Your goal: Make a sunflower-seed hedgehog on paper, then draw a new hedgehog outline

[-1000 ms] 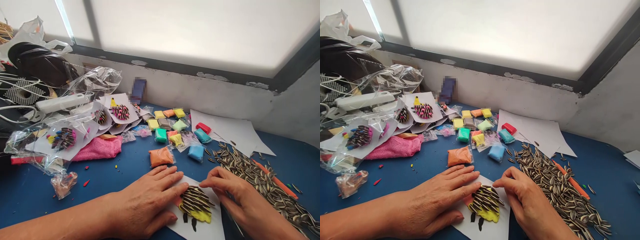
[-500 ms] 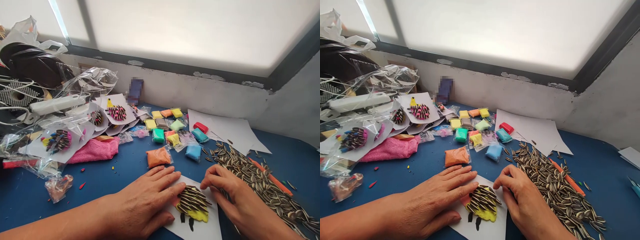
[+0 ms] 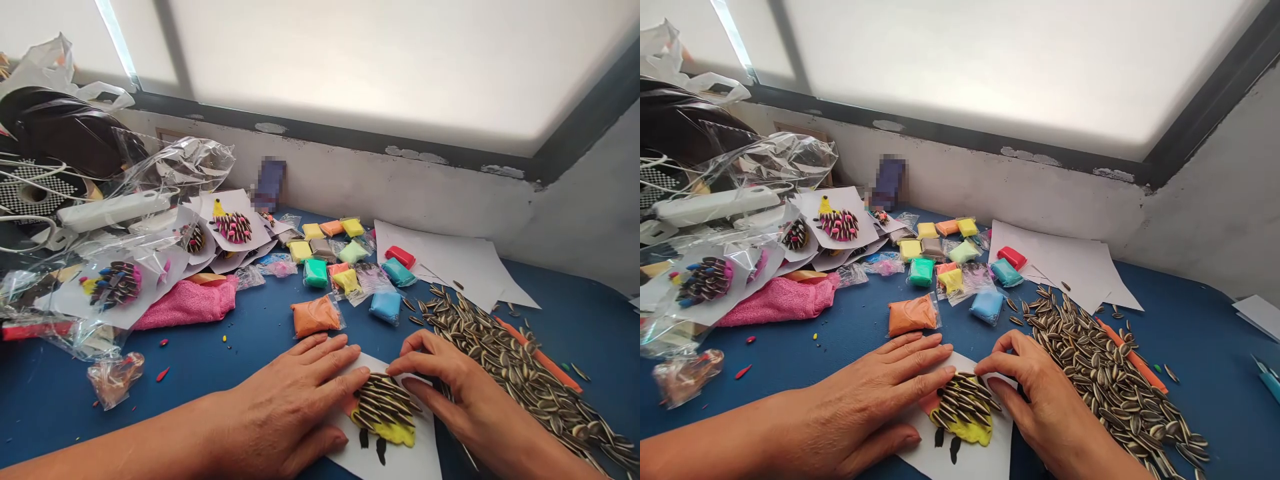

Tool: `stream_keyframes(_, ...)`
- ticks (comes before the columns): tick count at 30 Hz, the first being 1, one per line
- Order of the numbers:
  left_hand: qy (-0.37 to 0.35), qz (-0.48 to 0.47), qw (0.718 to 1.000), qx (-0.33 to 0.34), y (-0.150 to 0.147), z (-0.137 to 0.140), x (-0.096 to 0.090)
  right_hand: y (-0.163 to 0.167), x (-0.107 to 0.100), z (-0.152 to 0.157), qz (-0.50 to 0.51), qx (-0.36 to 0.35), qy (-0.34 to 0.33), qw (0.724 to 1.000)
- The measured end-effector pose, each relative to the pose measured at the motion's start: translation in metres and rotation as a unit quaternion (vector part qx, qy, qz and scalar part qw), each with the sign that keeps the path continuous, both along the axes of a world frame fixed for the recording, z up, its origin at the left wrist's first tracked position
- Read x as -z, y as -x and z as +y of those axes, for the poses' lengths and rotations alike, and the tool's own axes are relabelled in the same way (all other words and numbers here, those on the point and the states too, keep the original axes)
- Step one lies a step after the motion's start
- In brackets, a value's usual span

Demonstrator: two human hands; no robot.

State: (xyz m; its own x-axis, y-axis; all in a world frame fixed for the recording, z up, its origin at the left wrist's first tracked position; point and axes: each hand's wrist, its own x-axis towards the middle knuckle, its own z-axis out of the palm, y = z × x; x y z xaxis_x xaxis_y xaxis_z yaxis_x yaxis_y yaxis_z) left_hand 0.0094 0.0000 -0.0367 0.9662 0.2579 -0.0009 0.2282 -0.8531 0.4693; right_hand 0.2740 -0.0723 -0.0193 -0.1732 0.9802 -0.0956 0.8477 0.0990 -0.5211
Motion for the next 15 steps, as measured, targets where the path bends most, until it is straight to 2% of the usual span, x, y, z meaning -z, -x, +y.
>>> stream_keyframes(6, -0.001, -0.008, 1.000, -0.004, -0.0004, 0.0006, 0.0016, 0.0004, -0.0008, -0.0042, -0.015, -0.010, 0.013, 1.000)
stream_keyframes(15, 0.004, 0.003, 1.000, -0.003, 0.0010, -0.0011, -0.0011, -0.0050, -0.0045, -0.0043, -0.039, 0.004, -0.010, 0.999)
